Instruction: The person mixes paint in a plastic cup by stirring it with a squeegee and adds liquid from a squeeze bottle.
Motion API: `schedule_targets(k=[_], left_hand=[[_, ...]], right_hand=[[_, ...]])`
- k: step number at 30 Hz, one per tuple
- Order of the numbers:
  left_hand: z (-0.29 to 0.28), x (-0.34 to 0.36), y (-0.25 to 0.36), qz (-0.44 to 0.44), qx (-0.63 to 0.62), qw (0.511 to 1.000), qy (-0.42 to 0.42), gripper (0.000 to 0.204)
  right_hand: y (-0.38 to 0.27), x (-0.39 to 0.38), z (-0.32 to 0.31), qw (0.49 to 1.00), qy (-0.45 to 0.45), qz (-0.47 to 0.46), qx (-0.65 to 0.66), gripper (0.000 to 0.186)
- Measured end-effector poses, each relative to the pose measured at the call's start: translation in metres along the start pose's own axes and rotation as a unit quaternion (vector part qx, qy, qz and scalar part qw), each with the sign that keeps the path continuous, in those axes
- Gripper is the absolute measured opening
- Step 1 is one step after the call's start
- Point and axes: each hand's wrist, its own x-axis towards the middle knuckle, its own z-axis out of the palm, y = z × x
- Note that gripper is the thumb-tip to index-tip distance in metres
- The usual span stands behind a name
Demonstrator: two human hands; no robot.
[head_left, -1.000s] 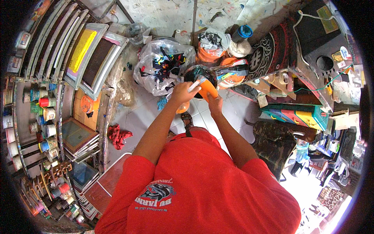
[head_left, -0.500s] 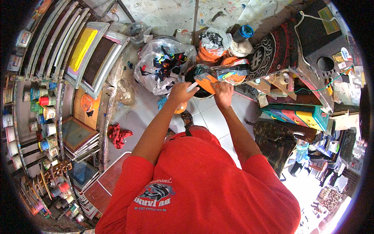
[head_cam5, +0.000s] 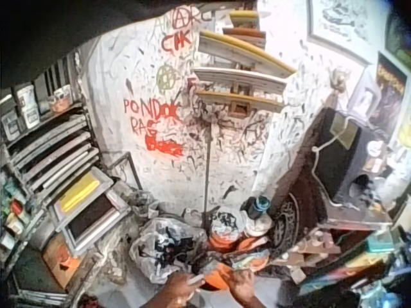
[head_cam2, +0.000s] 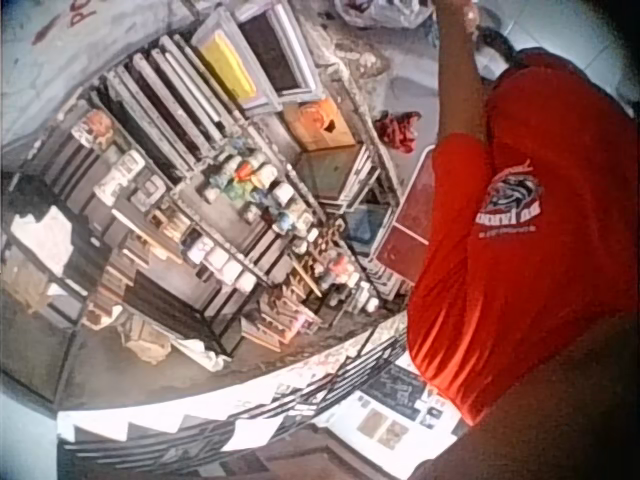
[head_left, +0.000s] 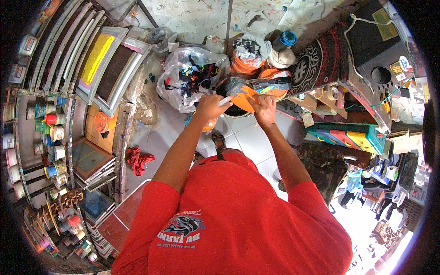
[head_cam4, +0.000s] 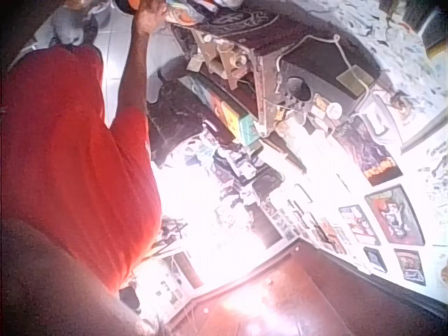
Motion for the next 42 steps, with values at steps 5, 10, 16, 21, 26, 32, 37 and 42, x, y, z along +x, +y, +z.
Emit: schedule_targets(k=[5, 10, 16, 21, 26, 32, 37, 42], left_hand=[[-0.001, 0.002, -0.003, 0.03, 0.018, 0.999, 0.026, 0.043], [-0.004, 0.005, -0.004, 0.037, 0.005, 0.999, 0.031, 0.04], [-0.012, 0.001, -0.005, 0.069, 0.028, 0.997, 0.028, 0.038], [-0.009, 0.001, -0.011, 0.077, -0.023, 0.995, 0.059, 0.039], [-0.003, 0.002, -0.006, 0.094, -0.077, 0.986, 0.118, 0.042], [0.003, 0.0, -0.002, 0.075, -0.024, 0.995, 0.063, 0.044], [0.007, -0.004, -0.002, 0.075, 0.03, 0.997, 0.019, 0.047], [0.006, -0.008, 0.001, 0.074, 0.061, 0.992, 0.084, 0.043]], right_hand=[[0.005, 0.001, -0.001, 1.0, 0.006, -0.01, -0.007, 0.04], [0.006, 0.002, -0.004, 1.0, 0.007, -0.011, 0.002, 0.041], [0.008, 0.005, -0.008, 0.999, 0.017, 0.027, 0.019, 0.042], [0.009, 0.006, 0.006, 0.991, 0.051, 0.075, 0.1, 0.034], [-0.003, 0.004, 0.034, 0.803, -0.07, 0.437, 0.399, 0.022], [-0.008, -0.003, 0.058, 0.584, 0.046, 0.491, 0.645, 0.03], [-0.011, -0.003, 0.057, 0.473, 0.065, 0.536, 0.697, 0.027], [-0.006, -0.012, 0.064, 0.444, 0.046, 0.577, 0.683, 0.024]])
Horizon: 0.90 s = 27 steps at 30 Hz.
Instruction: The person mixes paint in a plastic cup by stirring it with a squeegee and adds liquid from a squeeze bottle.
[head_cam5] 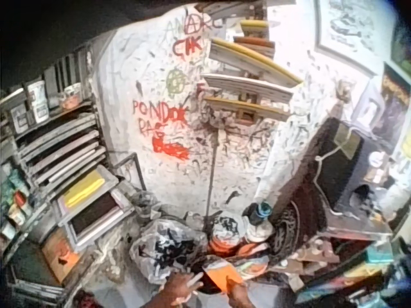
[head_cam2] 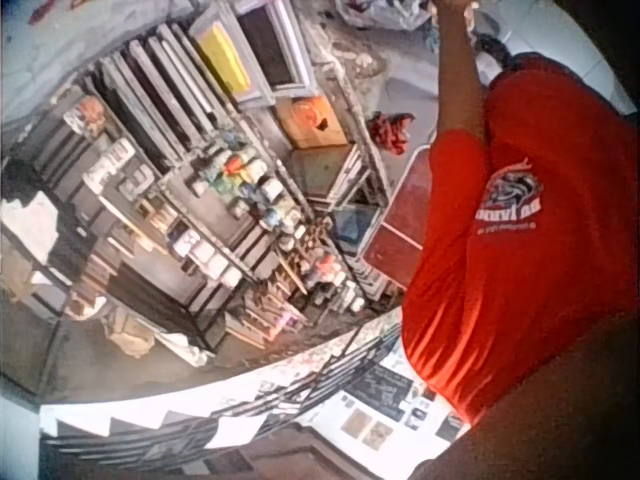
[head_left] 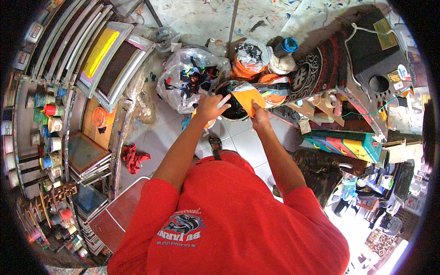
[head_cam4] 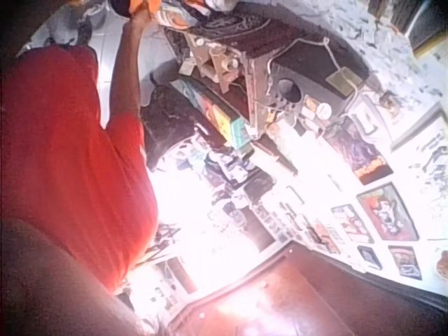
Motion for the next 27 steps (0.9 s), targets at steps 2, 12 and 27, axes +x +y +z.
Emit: schedule_targets(k=[2, 12, 27], left_hand=[[0.0, 0.0, 0.002, -0.007, -0.006, 1.0, 0.011, 0.043], [-0.004, -0.034, -0.015, -0.012, -0.147, 0.976, 0.159, 0.037], [-0.162, -0.38, 0.051, -0.37, 0.006, 0.83, 0.417, 0.048]], right_hand=[[0.003, 0.005, -0.008, 1.0, 0.005, 0.017, -0.007, 0.024], [0.011, 0.0, -0.01, 0.999, -0.037, 0.008, 0.0, 0.037], [0.061, 0.146, -0.157, 0.794, -0.302, -0.254, -0.462, 0.027]])
